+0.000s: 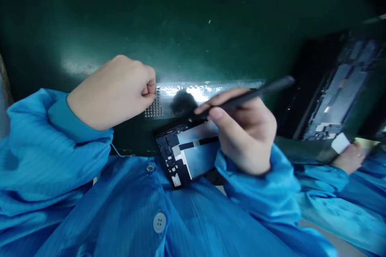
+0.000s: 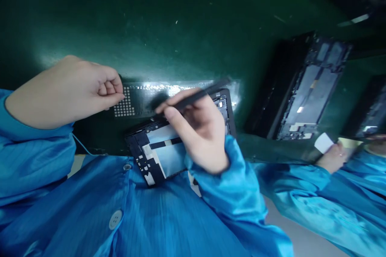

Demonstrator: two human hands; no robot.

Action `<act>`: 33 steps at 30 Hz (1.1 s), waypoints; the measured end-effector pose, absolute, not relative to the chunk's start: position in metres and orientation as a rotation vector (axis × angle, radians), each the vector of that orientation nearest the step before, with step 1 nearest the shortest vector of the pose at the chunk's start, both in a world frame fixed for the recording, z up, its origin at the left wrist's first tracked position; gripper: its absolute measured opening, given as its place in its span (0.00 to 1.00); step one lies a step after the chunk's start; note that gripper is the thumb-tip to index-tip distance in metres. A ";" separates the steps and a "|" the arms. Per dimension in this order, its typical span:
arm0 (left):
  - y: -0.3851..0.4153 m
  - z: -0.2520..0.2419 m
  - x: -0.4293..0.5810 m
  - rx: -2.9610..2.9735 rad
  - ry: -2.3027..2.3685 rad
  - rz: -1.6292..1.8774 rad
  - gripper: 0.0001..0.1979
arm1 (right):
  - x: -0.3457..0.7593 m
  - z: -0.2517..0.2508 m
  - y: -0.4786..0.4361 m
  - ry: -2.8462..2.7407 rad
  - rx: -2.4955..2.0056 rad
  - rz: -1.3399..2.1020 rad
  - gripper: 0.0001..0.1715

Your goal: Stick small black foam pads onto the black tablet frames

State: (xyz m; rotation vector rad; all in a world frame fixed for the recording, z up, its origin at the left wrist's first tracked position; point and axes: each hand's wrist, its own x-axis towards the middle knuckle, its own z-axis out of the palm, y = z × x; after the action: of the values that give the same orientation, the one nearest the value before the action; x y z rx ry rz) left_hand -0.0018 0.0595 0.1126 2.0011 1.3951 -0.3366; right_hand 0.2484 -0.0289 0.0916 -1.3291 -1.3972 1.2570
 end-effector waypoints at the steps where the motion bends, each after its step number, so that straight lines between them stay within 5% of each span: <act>1: 0.059 0.113 -0.002 1.988 1.390 -0.335 0.09 | 0.249 0.090 -0.045 -1.334 -1.366 1.118 0.06; 5: 0.060 0.115 -0.002 2.005 1.363 -0.310 0.12 | 0.243 0.075 -0.085 -1.356 -1.379 0.792 0.09; 17: 0.060 0.107 -0.004 2.040 1.402 -0.305 0.16 | 0.240 0.084 -0.083 -1.762 -1.381 0.663 0.19; 25: 0.061 0.114 -0.007 2.036 1.312 -0.277 0.15 | 0.241 0.093 0.005 -1.952 -1.175 1.194 0.07; 33: 0.060 0.111 -0.003 2.054 1.331 -0.342 0.14 | 0.242 0.076 0.021 -1.998 -1.137 1.334 0.09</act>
State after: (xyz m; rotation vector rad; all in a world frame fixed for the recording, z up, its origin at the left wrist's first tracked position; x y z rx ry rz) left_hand -0.0028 0.0601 0.1110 2.0544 1.3309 -0.3420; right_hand 0.2417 0.0210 0.0761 -1.1371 -1.9979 1.3338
